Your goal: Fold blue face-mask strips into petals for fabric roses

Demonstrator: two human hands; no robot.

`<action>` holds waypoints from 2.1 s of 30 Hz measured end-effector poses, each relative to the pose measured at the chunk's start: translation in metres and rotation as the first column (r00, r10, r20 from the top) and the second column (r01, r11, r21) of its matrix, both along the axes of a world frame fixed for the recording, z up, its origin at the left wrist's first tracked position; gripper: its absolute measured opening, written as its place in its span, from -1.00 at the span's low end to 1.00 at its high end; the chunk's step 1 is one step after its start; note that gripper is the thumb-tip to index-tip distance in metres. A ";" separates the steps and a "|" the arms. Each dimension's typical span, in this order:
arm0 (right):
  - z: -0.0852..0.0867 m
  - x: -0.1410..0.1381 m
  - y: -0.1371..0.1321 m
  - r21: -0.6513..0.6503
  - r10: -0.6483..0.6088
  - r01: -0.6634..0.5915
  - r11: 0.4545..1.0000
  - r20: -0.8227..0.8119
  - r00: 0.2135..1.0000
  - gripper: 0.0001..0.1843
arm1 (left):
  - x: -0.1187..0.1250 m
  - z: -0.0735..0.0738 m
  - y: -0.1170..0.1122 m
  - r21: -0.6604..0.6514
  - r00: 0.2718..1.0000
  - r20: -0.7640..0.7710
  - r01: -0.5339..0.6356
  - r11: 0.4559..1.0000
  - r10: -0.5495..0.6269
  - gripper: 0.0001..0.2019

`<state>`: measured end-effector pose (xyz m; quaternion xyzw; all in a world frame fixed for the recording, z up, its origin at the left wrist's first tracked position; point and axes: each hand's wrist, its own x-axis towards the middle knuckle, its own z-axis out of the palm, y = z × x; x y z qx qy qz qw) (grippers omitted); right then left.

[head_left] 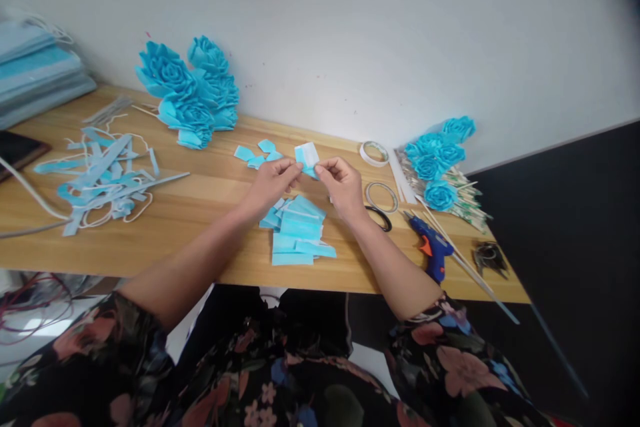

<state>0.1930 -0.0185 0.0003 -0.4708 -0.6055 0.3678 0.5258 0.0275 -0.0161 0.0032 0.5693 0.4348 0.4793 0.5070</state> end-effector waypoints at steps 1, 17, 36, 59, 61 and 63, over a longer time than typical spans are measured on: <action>0.000 0.000 0.000 -0.001 0.004 -0.004 1.000 -0.006 1.000 -0.80 | 0.000 0.001 0.000 -0.002 1.000 -0.015 -0.004 1.000 0.004 -0.71; 0.004 0.005 0.003 -0.085 0.185 -0.186 0.979 -0.027 0.982 -0.44 | -0.002 0.006 -0.002 0.062 0.990 -0.142 0.020 0.998 -0.011 -0.74; 0.002 0.000 0.001 -0.113 0.204 -0.216 0.970 -0.111 0.973 -0.36 | -0.002 0.002 0.001 -0.030 0.996 0.073 0.053 0.998 -0.051 -0.80; 0.011 0.005 -0.001 -0.146 0.134 -0.125 0.981 0.051 0.990 -0.62 | 0.001 0.004 -0.006 0.136 0.960 -0.264 0.128 0.982 -0.089 -0.84; 0.010 0.006 0.000 -0.137 0.139 -0.134 0.981 0.032 0.990 -0.57 | 0.001 0.004 -0.005 0.135 0.962 -0.258 0.126 0.983 -0.088 -0.84; 0.011 0.007 0.000 -0.136 0.164 -0.158 0.978 0.034 0.986 -0.57 | 0.000 0.003 -0.005 0.135 0.965 -0.253 0.112 0.985 -0.075 -0.84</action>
